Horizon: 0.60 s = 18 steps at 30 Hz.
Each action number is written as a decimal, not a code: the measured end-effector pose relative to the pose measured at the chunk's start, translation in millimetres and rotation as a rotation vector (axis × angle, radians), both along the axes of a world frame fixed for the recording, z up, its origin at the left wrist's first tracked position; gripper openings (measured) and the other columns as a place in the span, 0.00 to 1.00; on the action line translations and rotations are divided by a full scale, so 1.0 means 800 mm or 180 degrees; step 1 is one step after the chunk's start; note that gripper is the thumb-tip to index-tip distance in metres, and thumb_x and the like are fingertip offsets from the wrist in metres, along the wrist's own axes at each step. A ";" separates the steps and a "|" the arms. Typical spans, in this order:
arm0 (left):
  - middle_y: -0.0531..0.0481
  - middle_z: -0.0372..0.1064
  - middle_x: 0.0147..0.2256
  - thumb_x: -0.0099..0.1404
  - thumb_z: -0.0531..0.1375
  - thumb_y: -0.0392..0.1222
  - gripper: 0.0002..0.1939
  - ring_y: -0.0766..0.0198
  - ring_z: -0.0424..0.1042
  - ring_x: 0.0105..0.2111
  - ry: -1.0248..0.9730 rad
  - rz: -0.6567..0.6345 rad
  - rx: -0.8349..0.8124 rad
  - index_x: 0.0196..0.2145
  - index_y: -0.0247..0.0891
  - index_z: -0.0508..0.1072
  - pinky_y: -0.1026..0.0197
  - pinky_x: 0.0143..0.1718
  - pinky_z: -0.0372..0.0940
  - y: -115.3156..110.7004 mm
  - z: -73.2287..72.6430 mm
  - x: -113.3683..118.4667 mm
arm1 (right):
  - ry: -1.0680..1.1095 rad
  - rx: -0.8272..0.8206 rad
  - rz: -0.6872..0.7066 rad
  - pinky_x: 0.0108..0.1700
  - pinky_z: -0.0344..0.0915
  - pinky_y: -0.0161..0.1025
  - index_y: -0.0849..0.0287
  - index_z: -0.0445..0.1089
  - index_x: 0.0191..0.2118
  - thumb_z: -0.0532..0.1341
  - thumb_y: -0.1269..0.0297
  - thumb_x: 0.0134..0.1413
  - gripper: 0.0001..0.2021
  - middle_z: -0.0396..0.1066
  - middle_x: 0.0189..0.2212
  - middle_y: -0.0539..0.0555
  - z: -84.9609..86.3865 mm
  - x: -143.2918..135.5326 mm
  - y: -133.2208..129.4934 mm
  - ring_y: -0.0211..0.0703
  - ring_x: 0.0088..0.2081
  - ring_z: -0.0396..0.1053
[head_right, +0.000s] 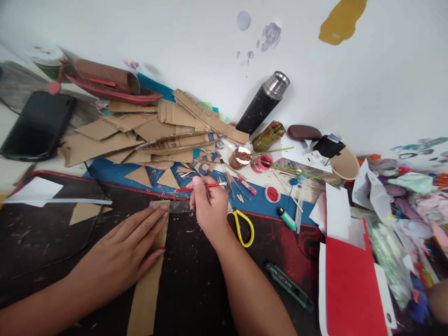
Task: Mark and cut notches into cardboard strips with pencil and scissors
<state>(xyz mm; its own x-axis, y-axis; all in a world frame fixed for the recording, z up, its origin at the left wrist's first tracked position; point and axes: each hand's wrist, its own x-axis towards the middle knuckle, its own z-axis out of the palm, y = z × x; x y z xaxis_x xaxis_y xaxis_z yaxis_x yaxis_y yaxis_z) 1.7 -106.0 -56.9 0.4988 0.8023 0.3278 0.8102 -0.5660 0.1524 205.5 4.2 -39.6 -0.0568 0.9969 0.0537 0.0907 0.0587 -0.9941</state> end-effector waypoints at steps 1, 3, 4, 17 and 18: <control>0.31 0.74 0.69 0.85 0.52 0.47 0.28 0.44 0.74 0.67 -0.0024 0.0014 -0.0030 0.70 0.25 0.75 0.47 0.69 0.67 -0.001 -0.001 0.000 | 0.0013 -0.0025 -0.0011 0.22 0.62 0.34 0.54 0.75 0.34 0.61 0.34 0.74 0.27 0.67 0.16 0.44 0.001 -0.001 -0.001 0.36 0.17 0.63; 0.31 0.73 0.70 0.84 0.53 0.46 0.28 0.44 0.73 0.68 -0.0062 0.0021 -0.0068 0.71 0.27 0.73 0.47 0.70 0.66 -0.002 -0.003 0.000 | 0.0050 -0.0073 -0.0001 0.22 0.62 0.34 0.54 0.75 0.34 0.61 0.34 0.75 0.28 0.67 0.16 0.44 0.004 -0.004 -0.005 0.36 0.17 0.64; 0.31 0.73 0.70 0.84 0.53 0.46 0.28 0.44 0.73 0.68 -0.0072 0.0021 -0.0077 0.72 0.27 0.73 0.47 0.70 0.66 -0.003 -0.004 0.000 | 0.0066 -0.0090 0.0034 0.22 0.63 0.34 0.54 0.75 0.34 0.61 0.35 0.75 0.27 0.67 0.17 0.45 0.005 -0.006 -0.007 0.36 0.17 0.64; 0.31 0.77 0.66 0.85 0.52 0.47 0.27 0.45 0.74 0.67 -0.0070 0.0021 -0.0003 0.68 0.25 0.77 0.48 0.71 0.64 -0.001 0.000 0.002 | -0.0099 -0.0065 0.0469 0.25 0.66 0.34 0.55 0.78 0.35 0.59 0.40 0.79 0.26 0.68 0.18 0.46 -0.002 -0.017 -0.017 0.37 0.18 0.66; 0.31 0.77 0.66 0.85 0.52 0.47 0.28 0.45 0.74 0.67 -0.0071 0.0035 -0.0013 0.68 0.26 0.77 0.48 0.71 0.64 -0.001 0.000 0.002 | -0.0110 -0.0062 0.0479 0.25 0.66 0.35 0.55 0.78 0.35 0.59 0.40 0.79 0.26 0.68 0.18 0.46 -0.002 -0.017 -0.016 0.37 0.18 0.66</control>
<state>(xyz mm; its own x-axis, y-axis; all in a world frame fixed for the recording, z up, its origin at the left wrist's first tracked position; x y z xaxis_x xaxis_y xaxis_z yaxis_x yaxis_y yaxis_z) 3.1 -106.7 -57.1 0.4825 0.8091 0.3355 0.8127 -0.5564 0.1730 192.0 -8.7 -41.1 -0.2072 0.9778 0.0299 0.1166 0.0550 -0.9917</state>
